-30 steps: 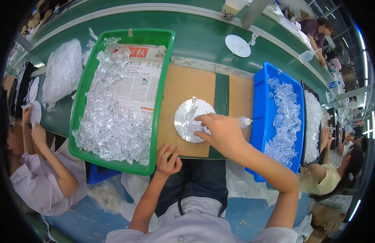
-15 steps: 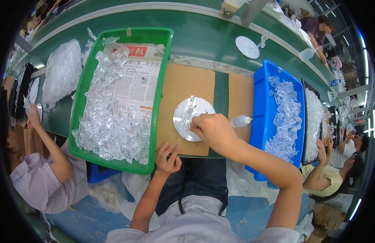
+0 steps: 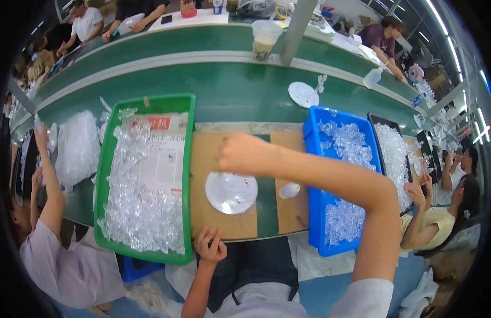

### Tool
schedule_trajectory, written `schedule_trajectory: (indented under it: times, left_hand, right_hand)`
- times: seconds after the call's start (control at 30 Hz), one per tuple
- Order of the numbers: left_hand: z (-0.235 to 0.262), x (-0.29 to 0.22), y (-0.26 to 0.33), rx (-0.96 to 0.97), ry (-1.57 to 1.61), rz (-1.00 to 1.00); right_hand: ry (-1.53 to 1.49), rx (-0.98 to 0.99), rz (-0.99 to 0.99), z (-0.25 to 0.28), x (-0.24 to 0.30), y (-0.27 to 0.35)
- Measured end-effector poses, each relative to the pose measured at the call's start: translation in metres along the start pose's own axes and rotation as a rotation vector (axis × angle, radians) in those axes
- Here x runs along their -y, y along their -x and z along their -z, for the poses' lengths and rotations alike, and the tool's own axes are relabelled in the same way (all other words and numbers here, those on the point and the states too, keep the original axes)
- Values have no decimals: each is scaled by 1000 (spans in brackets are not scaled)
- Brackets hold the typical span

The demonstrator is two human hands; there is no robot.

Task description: Assembling decorative crystal crosses onto circular bases using an adhesive bottle.

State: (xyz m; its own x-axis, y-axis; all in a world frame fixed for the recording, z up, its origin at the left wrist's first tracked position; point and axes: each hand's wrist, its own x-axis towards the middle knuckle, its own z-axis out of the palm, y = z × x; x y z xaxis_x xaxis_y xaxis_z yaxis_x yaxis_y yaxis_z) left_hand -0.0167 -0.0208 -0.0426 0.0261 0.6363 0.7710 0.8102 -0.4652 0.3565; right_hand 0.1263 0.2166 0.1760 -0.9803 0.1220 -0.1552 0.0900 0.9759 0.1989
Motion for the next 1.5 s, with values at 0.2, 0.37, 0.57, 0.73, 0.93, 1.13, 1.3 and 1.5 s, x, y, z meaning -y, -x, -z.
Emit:
schedule_trajectory:
  times: [0.2,0.37,0.57,0.73,0.93,1.13,1.3,1.5]
  left_hand:
    - [4,-2,2,26,-61,-7]
    - [-2,-8,-3,8,-84,8]
    - [4,-7,1,-14,-143,33]
    - [-3,-4,0,-15,-108,13]
    - [-2,-7,-3,-21,-54,34]
    - [26,-37,-40,71,131,409]
    - [22,-35,-70,54,244,382]
    - [9,-11,-64,402,129,227]
  right_hand:
    - [-157,12,-601,-21,-146,5]
    - [-160,-72,-1066,-59,-259,75]
    - [95,15,-1805,-96,-233,205]
    - [-6,-269,-1904,-131,-219,273]
    - [233,-585,-1495,-67,-204,262]
    - [-206,-863,-851,53,-91,150]
    - [-412,-519,-298,6,-3,60]
    - [-705,-452,-218,30,-2,-22]
